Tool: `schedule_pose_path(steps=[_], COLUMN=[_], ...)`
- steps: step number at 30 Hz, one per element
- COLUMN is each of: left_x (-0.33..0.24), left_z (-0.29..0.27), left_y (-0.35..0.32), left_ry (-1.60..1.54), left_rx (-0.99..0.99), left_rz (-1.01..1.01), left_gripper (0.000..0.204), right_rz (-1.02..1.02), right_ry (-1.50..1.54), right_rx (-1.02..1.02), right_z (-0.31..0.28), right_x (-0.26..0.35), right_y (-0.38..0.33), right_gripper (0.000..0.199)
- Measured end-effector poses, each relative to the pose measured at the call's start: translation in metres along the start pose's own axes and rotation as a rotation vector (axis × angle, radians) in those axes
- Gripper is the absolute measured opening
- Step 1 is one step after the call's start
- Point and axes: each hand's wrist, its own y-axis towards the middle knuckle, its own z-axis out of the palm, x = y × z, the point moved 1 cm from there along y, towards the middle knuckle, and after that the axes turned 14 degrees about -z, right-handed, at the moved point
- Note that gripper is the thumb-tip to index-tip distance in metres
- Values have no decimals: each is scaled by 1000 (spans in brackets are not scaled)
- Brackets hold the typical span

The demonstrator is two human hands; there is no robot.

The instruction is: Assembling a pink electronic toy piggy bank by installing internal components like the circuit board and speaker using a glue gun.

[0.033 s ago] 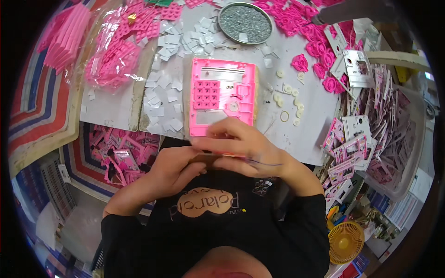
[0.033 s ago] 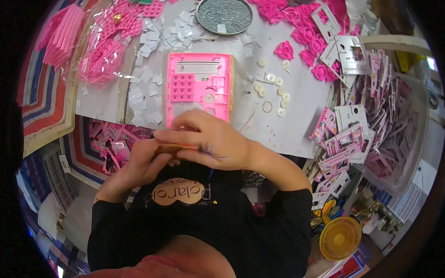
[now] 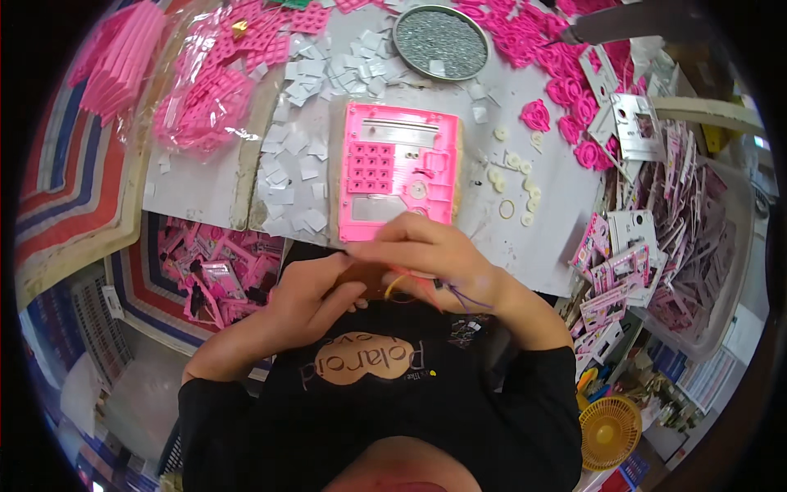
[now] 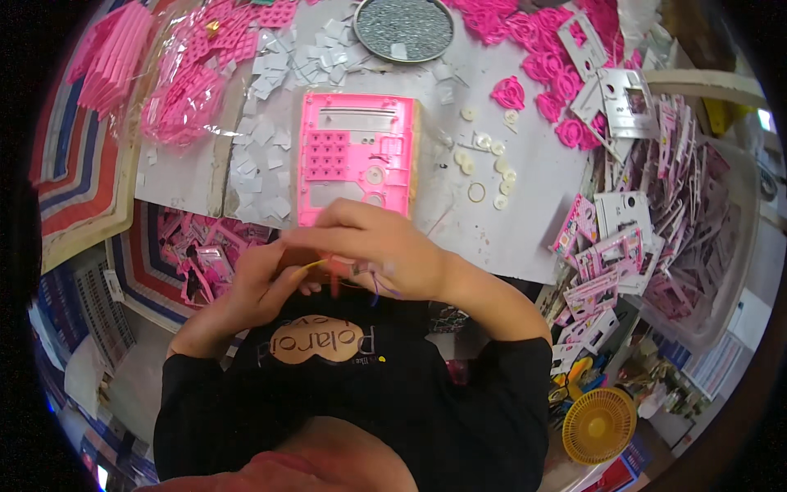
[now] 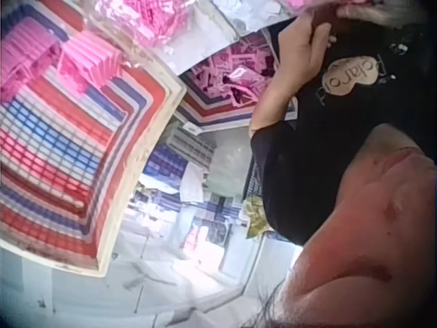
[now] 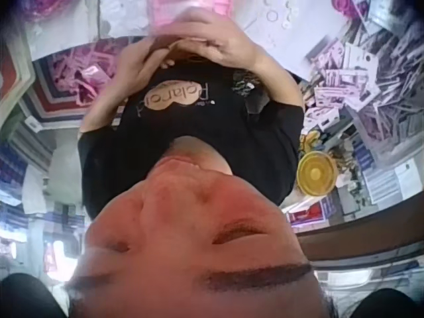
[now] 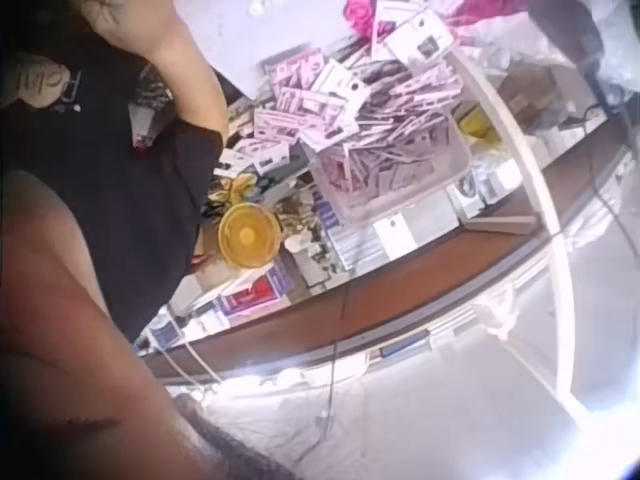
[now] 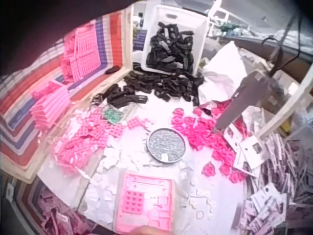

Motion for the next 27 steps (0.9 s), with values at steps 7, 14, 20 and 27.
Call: schedule_pose_path(steps=[7, 14, 20, 27], left_x=[32, 32, 36, -1], left_z=[9, 13, 14, -29], left_y=[8, 7, 8, -11], left_ry=[-584, -613, -607, 474], left_rx=[128, 93, 93, -299], left_rz=[-203, -139, -51, -78], left_gripper=[62, 79, 87, 65], right_rz=[128, 206, 79, -66], right_ry=[-169, -278, -426, -581], right_rx=[-185, -125, -73, -21], right_z=[-11, -36, -43, -35], right_x=[-46, -77, -93, -97], right_y=[22, 47, 57, 52], right_gripper=[23, 18, 18, 20])
